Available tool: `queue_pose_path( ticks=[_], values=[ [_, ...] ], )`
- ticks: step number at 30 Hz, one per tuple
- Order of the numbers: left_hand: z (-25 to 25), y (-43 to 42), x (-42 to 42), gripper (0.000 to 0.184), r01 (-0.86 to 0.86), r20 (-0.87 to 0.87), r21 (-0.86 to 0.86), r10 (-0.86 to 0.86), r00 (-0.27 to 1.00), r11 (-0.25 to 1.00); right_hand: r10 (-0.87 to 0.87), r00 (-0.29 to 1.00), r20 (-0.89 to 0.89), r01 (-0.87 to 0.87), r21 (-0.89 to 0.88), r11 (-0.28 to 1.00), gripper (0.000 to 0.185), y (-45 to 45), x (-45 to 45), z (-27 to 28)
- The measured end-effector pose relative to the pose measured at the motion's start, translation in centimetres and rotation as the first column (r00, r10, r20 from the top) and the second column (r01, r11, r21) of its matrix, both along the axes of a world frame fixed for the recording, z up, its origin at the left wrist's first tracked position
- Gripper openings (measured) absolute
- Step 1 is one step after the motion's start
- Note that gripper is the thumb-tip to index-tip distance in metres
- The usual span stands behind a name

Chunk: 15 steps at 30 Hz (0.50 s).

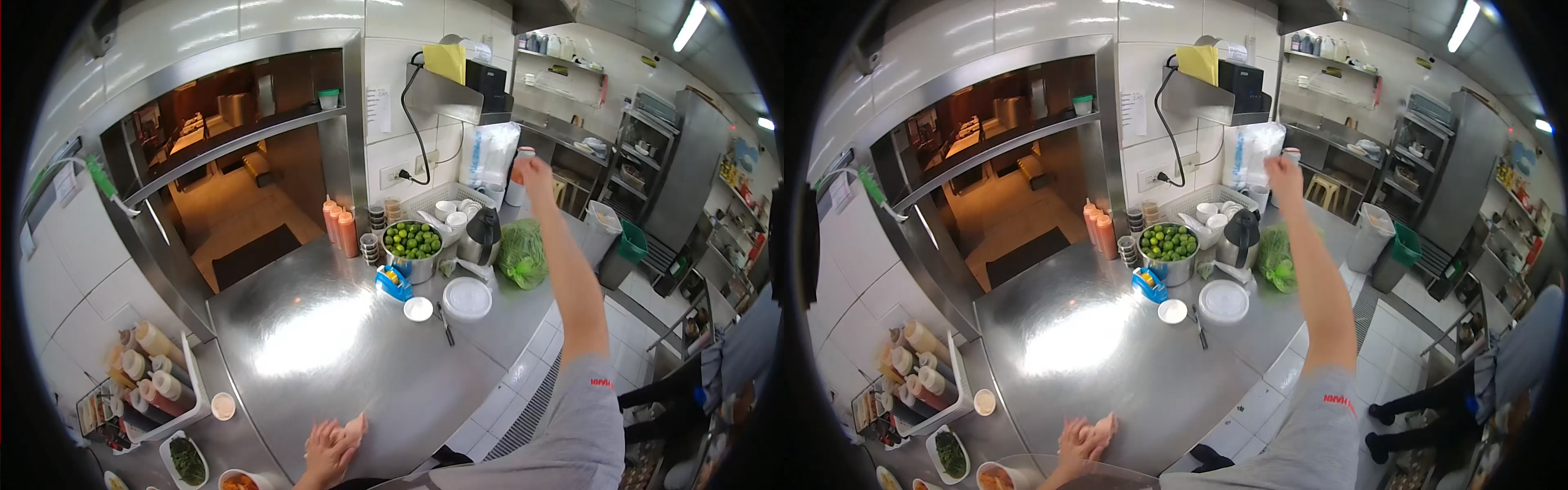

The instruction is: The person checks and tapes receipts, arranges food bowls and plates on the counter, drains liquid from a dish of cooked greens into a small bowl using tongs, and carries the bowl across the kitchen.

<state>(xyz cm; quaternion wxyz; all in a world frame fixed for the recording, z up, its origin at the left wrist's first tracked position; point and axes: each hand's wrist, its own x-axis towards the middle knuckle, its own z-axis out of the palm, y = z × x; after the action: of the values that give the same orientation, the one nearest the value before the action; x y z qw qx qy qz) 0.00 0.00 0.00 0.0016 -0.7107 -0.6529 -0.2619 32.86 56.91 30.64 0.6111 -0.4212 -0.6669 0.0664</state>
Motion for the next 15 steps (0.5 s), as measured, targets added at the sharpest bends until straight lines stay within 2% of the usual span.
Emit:
queue_pose_path(
  ticks=[1, 2, 3, 4, 7, 8, 9, 10, 11, 12, 13, 14, 15],
  values=[
    [-0.4, -1.8, 0.0, 0.027, 0.000, -0.025, 0.008, 0.000, 1.000, 1.000, 0.016, 1.000, 0.008, -0.016, -0.002, 1.000, 0.027, -0.6, -0.9, 0.4],
    [-0.2, -4.0, 0.2, 0.027, -0.021, -0.017, 0.004, 0.021, 1.000, 1.000, -0.040, 0.999, -0.018, 0.042, 0.084, 0.996, 0.027, -0.8, -1.8, 2.1],
    [0.3, 1.3, -0.2, 0.021, -0.094, -0.017, -0.147, 0.093, 0.996, 0.985, -0.159, 0.987, -0.002, 0.159, 0.047, 0.986, 0.027, 5.5, -1.9, 2.2],
    [0.1, 1.2, 0.8, 0.022, -0.154, 0.041, -0.288, 0.172, 0.984, 0.945, -0.140, 0.990, -0.015, 0.140, 0.081, 0.987, 0.026, 7.6, -2.1, 3.6],
    [-5.3, 2.0, -0.2, 0.024, -0.249, 0.080, -0.388, 0.301, 0.950, 0.888, -0.136, 0.989, -0.065, 0.148, 0.251, 0.957, 0.023, 14.0, -2.9, 7.3],
    [-11.3, 2.1, -1.2, 0.023, -0.253, 0.378, -0.173, 0.301, 0.875, 0.952, -0.129, 0.988, -0.088, 0.149, 0.283, 0.947, 0.022, 15.3, -3.1, 8.6],
    [-8.2, 3.2, 1.0, 0.023, -0.275, 0.375, -0.176, 0.323, 0.869, 0.945, -0.107, 0.990, -0.090, 0.128, 0.279, 0.952, 0.022, 17.1, -3.1, 9.9],
    [-1.2, 5.7, 4.4, 0.025, -0.402, 0.386, -0.240, 0.467, 0.795, 0.884, -0.126, 0.987, -0.103, 0.156, 0.377, 0.913, 0.023, 18.9, -3.0, 11.4],
    [2.6, 7.2, 6.6, 0.027, -0.519, 0.389, -0.303, 0.601, 0.698, 0.799, -0.139, 0.983, -0.122, 0.181, 0.471, 0.863, 0.023, 20.2, -3.2, 12.5],
    [0.4, 6.8, 6.8, 0.027, -0.546, 0.390, -0.296, 0.621, 0.680, 0.784, -0.138, 0.984, -0.115, 0.174, 0.423, 0.889, 0.024, 20.2, -3.6, 13.8],
    [-3.8, 6.0, 6.4, 0.022, -0.562, 0.511, -0.303, 0.629, 0.586, 0.770, -0.134, 0.985, -0.109, 0.166, 0.376, 0.912, 0.026, 20.4, -4.2, 14.9],
    [-6.0, 5.7, 6.4, 0.023, -0.575, 0.622, -0.308, 0.618, 0.481, 0.758, -0.013, 0.999, -0.046, 0.024, 0.262, 0.965, 0.037, 22.0, -4.4, 16.0],
    [-3.9, 6.1, 7.5, 0.023, -0.598, 0.623, -0.299, 0.627, 0.468, 0.744, 0.016, 0.998, -0.053, -0.001, 0.268, 0.963, 0.037, 23.5, -5.0, 16.9]
  ],
)
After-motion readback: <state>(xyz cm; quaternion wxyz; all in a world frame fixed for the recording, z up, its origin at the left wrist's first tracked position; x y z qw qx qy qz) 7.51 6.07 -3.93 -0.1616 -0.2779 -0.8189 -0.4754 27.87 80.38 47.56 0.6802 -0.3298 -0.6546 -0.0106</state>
